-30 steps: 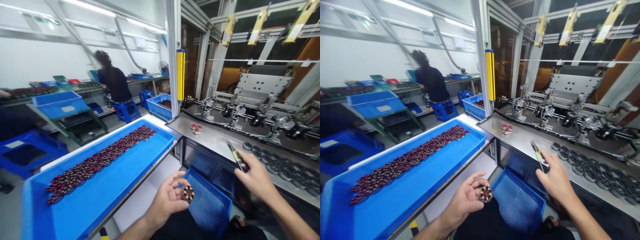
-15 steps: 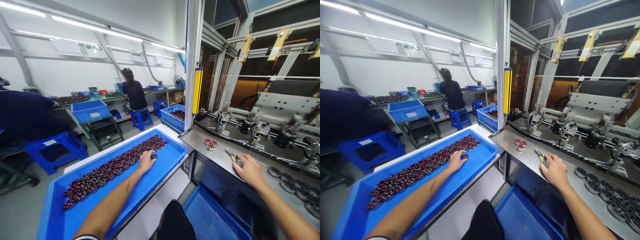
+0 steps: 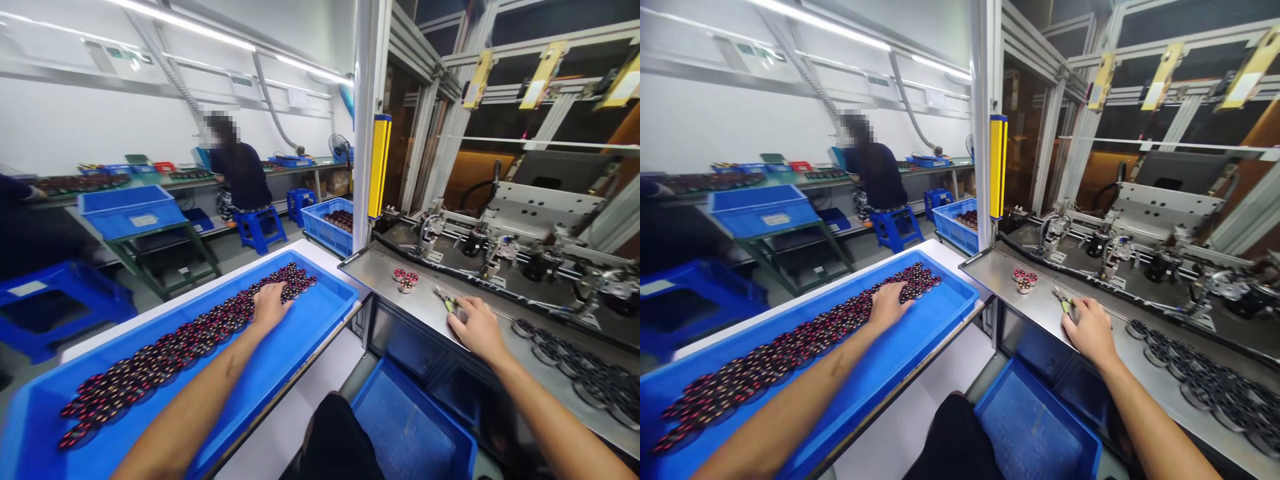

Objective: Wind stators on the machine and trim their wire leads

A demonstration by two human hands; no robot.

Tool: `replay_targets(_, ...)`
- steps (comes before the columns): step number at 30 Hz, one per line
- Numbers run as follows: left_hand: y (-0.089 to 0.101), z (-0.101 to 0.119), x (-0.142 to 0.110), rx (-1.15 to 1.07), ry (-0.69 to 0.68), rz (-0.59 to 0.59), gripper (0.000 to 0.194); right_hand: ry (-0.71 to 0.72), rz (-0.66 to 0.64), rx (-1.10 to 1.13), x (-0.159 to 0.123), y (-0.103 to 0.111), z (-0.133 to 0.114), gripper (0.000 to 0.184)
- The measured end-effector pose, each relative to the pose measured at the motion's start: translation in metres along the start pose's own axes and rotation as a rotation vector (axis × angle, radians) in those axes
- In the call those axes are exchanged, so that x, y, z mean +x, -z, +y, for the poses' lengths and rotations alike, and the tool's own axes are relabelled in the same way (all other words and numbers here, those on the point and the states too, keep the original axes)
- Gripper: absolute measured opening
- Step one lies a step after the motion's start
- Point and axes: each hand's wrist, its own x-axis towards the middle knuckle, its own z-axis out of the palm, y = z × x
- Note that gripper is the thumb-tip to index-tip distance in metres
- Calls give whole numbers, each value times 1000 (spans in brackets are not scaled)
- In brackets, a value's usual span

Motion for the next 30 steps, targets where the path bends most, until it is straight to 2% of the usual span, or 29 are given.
replay_targets(2, -3, 36, 11, -80, -85, -21, 45, -6, -14, -2, 0, 2, -2, 37)
replay_targets(4, -12, 81, 26, -181, -179, -82, 47, -13, -24, -5, -1, 5, -4, 36)
replay_targets(8, -42, 173, 59, -383, -257, -279, 35, -13, -32, -7, -3, 13, -9, 34)
replay_targets(10, -57, 207, 71, -488, -257, -400, 32, -8, -29, -8, -6, 18, -11, 33)
replay_targets(12, -67, 231, 77, -593, -258, -525, 33, -1, -24, -11, -9, 22, -13, 32)
replay_targets(15, -75, 248, 77, -715, -242, -660, 33, 6, -19, -13, -12, 25, -14, 31)
replay_targets(18, -78, 253, 73, -783, -176, -679, 33, 0, -11, -6, -14, 27, -13, 32)
replay_targets(21, -77, 251, 69, -843, -66, -599, 33, -6, -14, 10, -15, 27, -13, 31)
replay_targets(24, -68, 245, 66, -913, 65, -467, 34, -24, -28, 38, -14, 26, -12, 31)
replay_targets(27, -49, 240, 59, -972, 145, -345, 34, -65, -32, 100, -14, 25, -12, 32)
replay_targets(30, -22, 242, 47, -1025, 135, -269, 31, -92, -10, 200, -16, 24, -13, 32)
